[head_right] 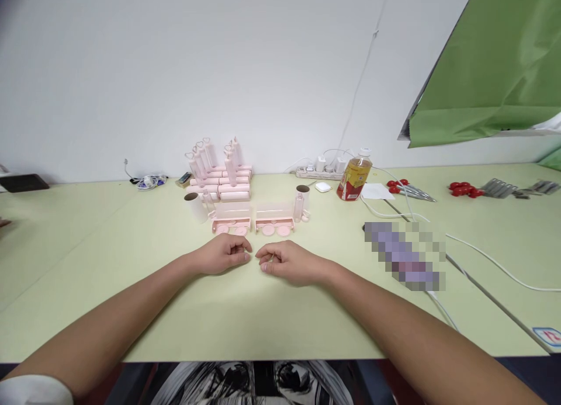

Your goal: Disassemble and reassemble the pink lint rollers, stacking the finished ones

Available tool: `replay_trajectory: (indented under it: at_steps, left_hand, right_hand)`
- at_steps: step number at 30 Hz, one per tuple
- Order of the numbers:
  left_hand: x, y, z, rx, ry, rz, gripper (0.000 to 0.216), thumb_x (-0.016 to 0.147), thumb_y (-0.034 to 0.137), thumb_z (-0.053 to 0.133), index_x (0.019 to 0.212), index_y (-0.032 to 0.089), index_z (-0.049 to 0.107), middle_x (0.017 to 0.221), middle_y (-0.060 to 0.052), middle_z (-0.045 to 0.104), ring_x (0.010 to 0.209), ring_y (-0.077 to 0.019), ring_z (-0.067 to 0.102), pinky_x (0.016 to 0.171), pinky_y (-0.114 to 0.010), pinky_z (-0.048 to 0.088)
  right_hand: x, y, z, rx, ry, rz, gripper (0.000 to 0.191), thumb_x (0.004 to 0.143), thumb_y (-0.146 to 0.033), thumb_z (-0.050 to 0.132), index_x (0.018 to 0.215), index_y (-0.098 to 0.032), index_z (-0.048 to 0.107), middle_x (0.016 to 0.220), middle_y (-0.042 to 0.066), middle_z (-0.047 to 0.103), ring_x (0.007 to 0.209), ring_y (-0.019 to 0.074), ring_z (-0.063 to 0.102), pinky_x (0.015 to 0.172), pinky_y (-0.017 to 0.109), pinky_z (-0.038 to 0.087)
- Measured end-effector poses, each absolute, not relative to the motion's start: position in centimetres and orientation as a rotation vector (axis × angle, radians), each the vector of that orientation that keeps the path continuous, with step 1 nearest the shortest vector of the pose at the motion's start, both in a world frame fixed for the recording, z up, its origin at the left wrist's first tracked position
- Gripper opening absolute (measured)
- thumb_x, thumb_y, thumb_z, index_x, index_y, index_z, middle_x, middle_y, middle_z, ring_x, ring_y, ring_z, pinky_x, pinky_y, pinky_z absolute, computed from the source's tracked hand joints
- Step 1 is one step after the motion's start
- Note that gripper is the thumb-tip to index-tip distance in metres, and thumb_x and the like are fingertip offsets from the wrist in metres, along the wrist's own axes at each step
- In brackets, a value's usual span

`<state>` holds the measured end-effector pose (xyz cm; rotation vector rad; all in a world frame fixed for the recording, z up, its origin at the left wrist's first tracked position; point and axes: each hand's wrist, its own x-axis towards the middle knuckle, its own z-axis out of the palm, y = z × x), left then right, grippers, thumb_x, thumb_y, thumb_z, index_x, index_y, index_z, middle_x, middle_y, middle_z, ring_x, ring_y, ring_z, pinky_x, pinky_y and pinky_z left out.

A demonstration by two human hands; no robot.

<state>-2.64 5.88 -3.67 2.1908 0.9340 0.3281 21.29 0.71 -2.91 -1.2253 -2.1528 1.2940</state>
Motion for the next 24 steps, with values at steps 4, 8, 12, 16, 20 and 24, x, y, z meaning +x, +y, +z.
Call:
replay_trajectory:
  at_steps: [4,8,12,16,20,24]
  left_hand:
    - [-2.67,5.89,-3.69,2.190,0.925,0.326,0.030,0.085,0.043,0.056,0.099,0.020,0.067,0.072,0.001,0.058,0.065,-0.0128,0.051,0.060,-0.024,0.040]
    - [-2.68,5.83,-3.66,2.189,0.930,0.324,0.029,0.085,0.043,0.056,0.100,0.020,0.066,0.073,0.001,0.058,0.065,-0.0129,0.052,0.060,-0.024,0.040]
    - [-2.67,5.82,-3.63,2.194,0.933,0.322,0.029,0.085,0.043,0.056,0.099,0.020,0.066,0.073,0.001,0.058,0.064,-0.0127,0.052,0.060,-0.024,0.040]
    - [-2.62,5.87,-3.60,2.206,0.943,0.321,0.029,0.085,0.043,0.057,0.098,0.019,0.067,0.073,0.000,0.058,0.065,-0.0129,0.052,0.061,-0.024,0.040]
    - [-2.61,5.89,-3.58,2.201,0.939,0.318,0.030,0.084,0.043,0.057,0.099,0.019,0.067,0.074,0.000,0.059,0.066,-0.0133,0.053,0.061,-0.024,0.041]
    - [-2.67,5.86,-3.61,2.188,0.932,0.321,0.031,0.084,0.044,0.057,0.099,0.020,0.067,0.074,0.000,0.059,0.066,-0.0133,0.053,0.061,-0.024,0.041]
  right_hand:
    - [21.29,0.74,-2.95,-1.221,-2.154,1.295,0.039,0.086,-0.036,0.059,0.118,-0.014,0.063,0.102,0.009,0.068,0.079,0.0164,0.058,0.071,0.029,0.045]
    - [21.30,0.82,-3.16,-1.207,-2.157,1.286,0.040,0.086,-0.038,0.058,0.117,-0.013,0.063,0.099,0.009,0.068,0.079,0.0169,0.058,0.072,0.029,0.045]
    - [21.30,0.86,-3.30,-1.180,-2.126,1.311,0.038,0.085,-0.038,0.060,0.114,-0.014,0.063,0.092,0.006,0.066,0.076,0.0157,0.057,0.069,0.028,0.044]
    - [21.34,0.79,-2.99,-1.246,-2.193,1.048,0.022,0.086,-0.036,0.056,0.086,-0.016,0.065,0.065,-0.002,0.052,0.059,0.0112,0.044,0.056,0.024,0.034]
    - [21.43,0.77,-2.66,-1.311,-2.195,0.834,0.023,0.086,-0.035,0.054,0.073,-0.017,0.059,0.059,-0.004,0.044,0.055,0.0099,0.039,0.054,0.023,0.030]
    - [21.55,0.96,-2.97,-1.287,-2.199,1.006,0.020,0.086,-0.035,0.055,0.078,-0.017,0.060,0.062,-0.003,0.046,0.057,0.0104,0.040,0.053,0.023,0.031]
